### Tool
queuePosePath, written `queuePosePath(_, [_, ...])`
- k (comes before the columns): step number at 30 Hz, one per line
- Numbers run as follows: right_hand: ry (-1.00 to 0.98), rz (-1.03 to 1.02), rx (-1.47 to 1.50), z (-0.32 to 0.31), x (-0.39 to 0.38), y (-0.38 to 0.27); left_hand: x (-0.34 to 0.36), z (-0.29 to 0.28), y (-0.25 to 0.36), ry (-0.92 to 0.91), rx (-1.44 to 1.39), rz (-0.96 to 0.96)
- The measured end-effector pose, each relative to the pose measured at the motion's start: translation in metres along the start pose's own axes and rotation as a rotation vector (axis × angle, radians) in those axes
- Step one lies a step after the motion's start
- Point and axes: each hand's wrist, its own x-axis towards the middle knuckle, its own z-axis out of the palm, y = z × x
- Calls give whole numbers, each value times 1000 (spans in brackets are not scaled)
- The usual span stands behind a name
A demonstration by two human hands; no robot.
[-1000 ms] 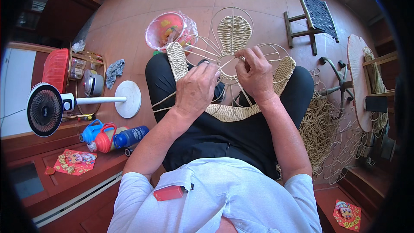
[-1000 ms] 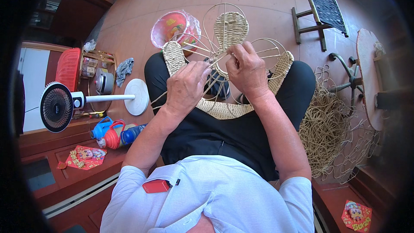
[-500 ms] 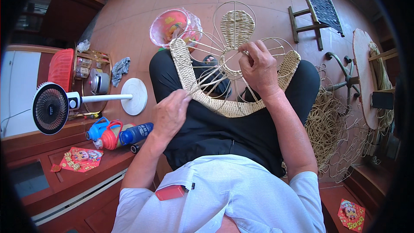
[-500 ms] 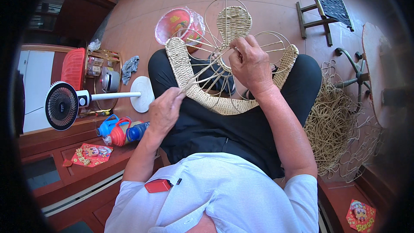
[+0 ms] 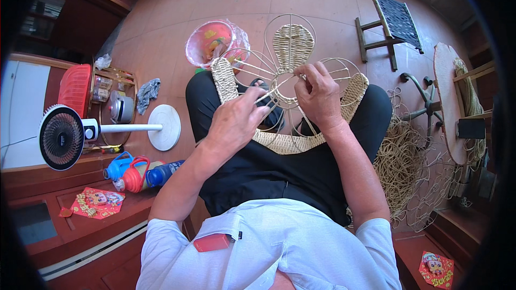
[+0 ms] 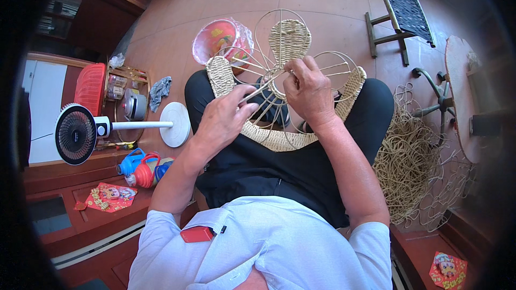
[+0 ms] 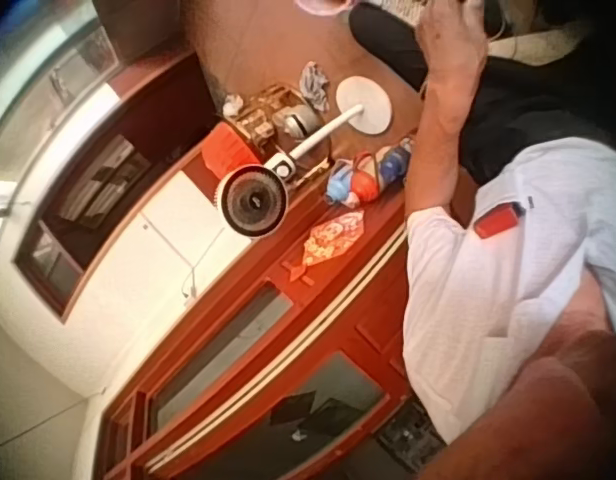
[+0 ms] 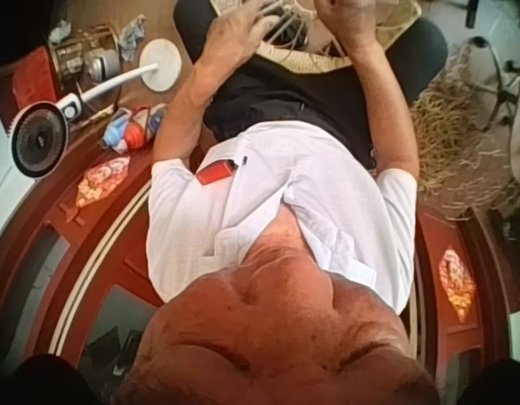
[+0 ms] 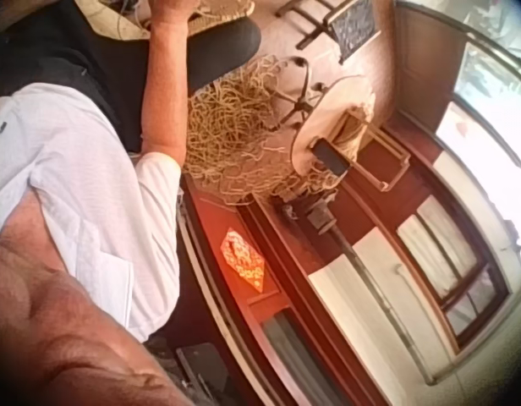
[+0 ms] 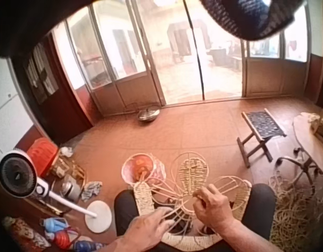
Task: Weaving a straw fan or decorative object using flexible straw strips on a circular frame.
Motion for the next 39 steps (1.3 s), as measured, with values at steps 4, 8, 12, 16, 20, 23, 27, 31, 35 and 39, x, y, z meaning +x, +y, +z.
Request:
queuePosePath(4, [-1,29,39,-2,-1,1,29,3,16,152,162,285])
queuePosePath(8, [73,84,132,-6,-8,-5,62,-15,31,83,130,374])
queuePosePath(12, [104,148,187,-5,-7,-2,104,-15,35,116,126,485])
queuePosePath(16, [77,188,197,-7,-4,-1,146,1,35,154,189,539])
queuePosePath(20, [58,194,209,-4,-3,1,173,16,18,120,210,527])
queuePosePath(23, [50,194,199,-5,-4,3,179,12,20,51,214,470])
queuePosePath(27, [34,211,190,-8,-6,1,193,-5,25,128,246,612])
queuePosePath(31, [33,203,187,-8,-6,1,210,-19,33,236,357,738])
queuePosePath(35, [32,195,204,-5,-6,1,221,-16,27,268,410,781])
queuePosePath(39, [26,206,204,-7,-8,3,221,-9,23,272,356,670])
